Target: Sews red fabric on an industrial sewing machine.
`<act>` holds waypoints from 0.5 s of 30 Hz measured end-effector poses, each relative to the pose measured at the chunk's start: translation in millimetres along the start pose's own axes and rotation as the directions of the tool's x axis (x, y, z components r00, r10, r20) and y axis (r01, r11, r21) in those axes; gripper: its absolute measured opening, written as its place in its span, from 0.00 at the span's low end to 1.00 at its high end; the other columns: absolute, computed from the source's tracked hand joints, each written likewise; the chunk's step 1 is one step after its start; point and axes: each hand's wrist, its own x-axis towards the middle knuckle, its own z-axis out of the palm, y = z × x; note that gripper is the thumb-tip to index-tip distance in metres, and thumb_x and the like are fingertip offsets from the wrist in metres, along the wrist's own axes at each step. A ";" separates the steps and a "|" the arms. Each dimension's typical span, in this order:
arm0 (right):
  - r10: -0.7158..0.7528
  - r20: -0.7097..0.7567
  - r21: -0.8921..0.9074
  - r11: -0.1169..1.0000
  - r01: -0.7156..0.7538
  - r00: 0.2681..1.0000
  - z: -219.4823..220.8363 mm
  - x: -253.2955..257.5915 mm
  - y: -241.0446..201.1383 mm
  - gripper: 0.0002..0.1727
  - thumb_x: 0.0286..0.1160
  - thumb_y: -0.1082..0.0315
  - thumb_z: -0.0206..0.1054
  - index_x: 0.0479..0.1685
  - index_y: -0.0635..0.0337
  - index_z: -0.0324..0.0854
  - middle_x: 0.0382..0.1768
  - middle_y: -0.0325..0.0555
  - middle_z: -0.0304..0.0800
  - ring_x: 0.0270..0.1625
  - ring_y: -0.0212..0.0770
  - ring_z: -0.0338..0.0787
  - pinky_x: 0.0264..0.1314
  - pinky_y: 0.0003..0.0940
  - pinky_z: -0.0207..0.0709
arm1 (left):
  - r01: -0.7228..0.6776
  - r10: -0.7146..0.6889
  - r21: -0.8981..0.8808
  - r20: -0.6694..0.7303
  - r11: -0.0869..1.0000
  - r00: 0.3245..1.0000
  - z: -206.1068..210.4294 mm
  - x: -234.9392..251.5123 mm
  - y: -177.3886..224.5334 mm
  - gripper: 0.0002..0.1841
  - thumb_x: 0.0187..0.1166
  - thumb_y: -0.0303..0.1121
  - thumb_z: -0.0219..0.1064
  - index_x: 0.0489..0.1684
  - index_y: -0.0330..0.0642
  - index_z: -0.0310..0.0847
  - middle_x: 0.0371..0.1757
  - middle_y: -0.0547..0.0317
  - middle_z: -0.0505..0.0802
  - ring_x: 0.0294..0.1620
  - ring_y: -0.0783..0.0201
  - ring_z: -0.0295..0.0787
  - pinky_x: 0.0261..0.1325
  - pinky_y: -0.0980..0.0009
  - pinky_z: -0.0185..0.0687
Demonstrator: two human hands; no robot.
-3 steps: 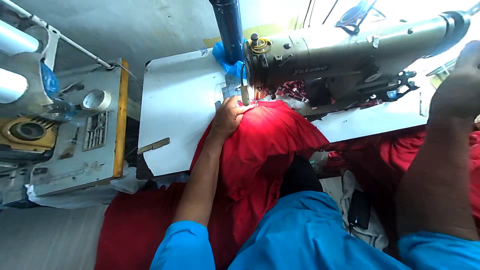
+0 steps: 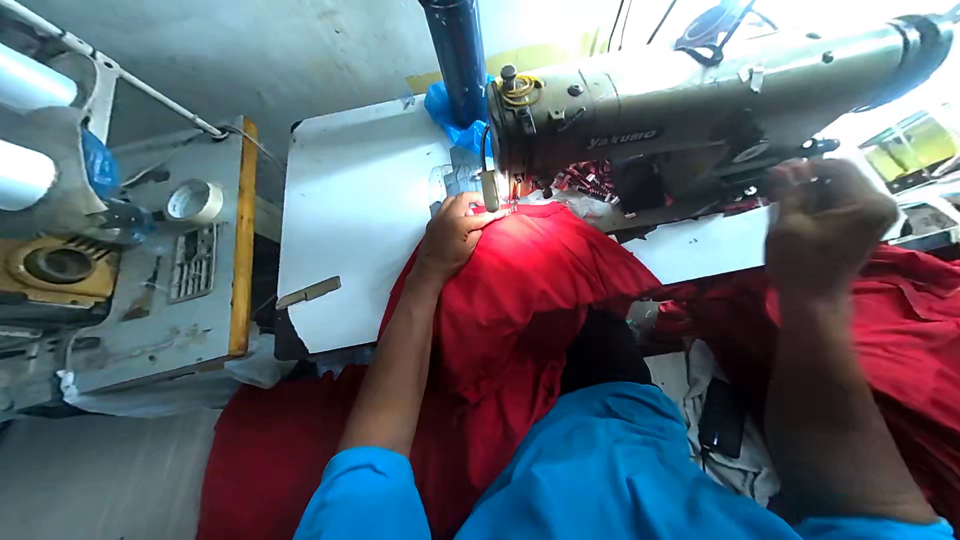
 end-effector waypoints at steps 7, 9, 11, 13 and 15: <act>-0.156 0.470 0.113 0.987 0.117 0.869 99.4 -89.1 -51.7 0.19 0.79 0.56 0.71 0.61 0.56 0.88 0.54 0.52 0.91 0.46 0.50 0.94 0.46 0.53 0.90 | -0.008 0.009 -0.010 0.020 1.000 1.000 -32.7 -37.7 -17.6 0.24 0.83 0.29 0.58 0.68 0.73 0.88 0.72 0.59 0.85 0.60 0.58 0.82 0.62 0.59 0.80; -0.251 0.481 0.187 0.965 0.182 0.840 112.0 -103.8 -75.2 0.12 0.82 0.61 0.67 0.53 0.56 0.91 0.48 0.50 0.93 0.42 0.47 0.95 0.42 0.49 0.90 | 0.019 -0.019 -0.013 0.000 1.000 1.000 -40.6 -52.4 -26.6 0.22 0.84 0.31 0.59 0.67 0.72 0.89 0.71 0.59 0.85 0.59 0.59 0.83 0.62 0.59 0.80; -0.332 0.515 0.292 0.935 0.202 0.790 122.6 -117.9 -100.6 0.11 0.84 0.61 0.65 0.52 0.52 0.90 0.49 0.47 0.93 0.45 0.45 0.95 0.44 0.47 0.90 | 0.085 -0.086 -0.031 -0.022 0.996 0.996 -45.7 -62.6 -33.1 0.19 0.86 0.34 0.61 0.68 0.71 0.88 0.71 0.61 0.85 0.59 0.62 0.83 0.63 0.60 0.80; -0.391 0.524 0.395 0.899 0.190 0.757 135.4 -130.8 -116.3 0.11 0.85 0.60 0.64 0.53 0.52 0.90 0.49 0.46 0.92 0.44 0.43 0.94 0.42 0.45 0.90 | 0.175 -0.176 -0.046 -0.025 0.984 0.984 -49.5 -68.0 -26.3 0.16 0.86 0.42 0.65 0.69 0.64 0.88 0.71 0.60 0.85 0.61 0.61 0.84 0.64 0.57 0.82; -0.405 0.558 0.446 0.882 0.149 0.724 142.5 -134.5 -119.6 0.12 0.85 0.58 0.65 0.54 0.51 0.89 0.48 0.45 0.92 0.45 0.42 0.93 0.44 0.44 0.89 | 0.223 -0.226 -0.060 -0.055 0.973 0.973 -50.2 -71.8 -8.1 0.15 0.82 0.43 0.71 0.63 0.57 0.91 0.71 0.58 0.85 0.62 0.58 0.85 0.64 0.54 0.83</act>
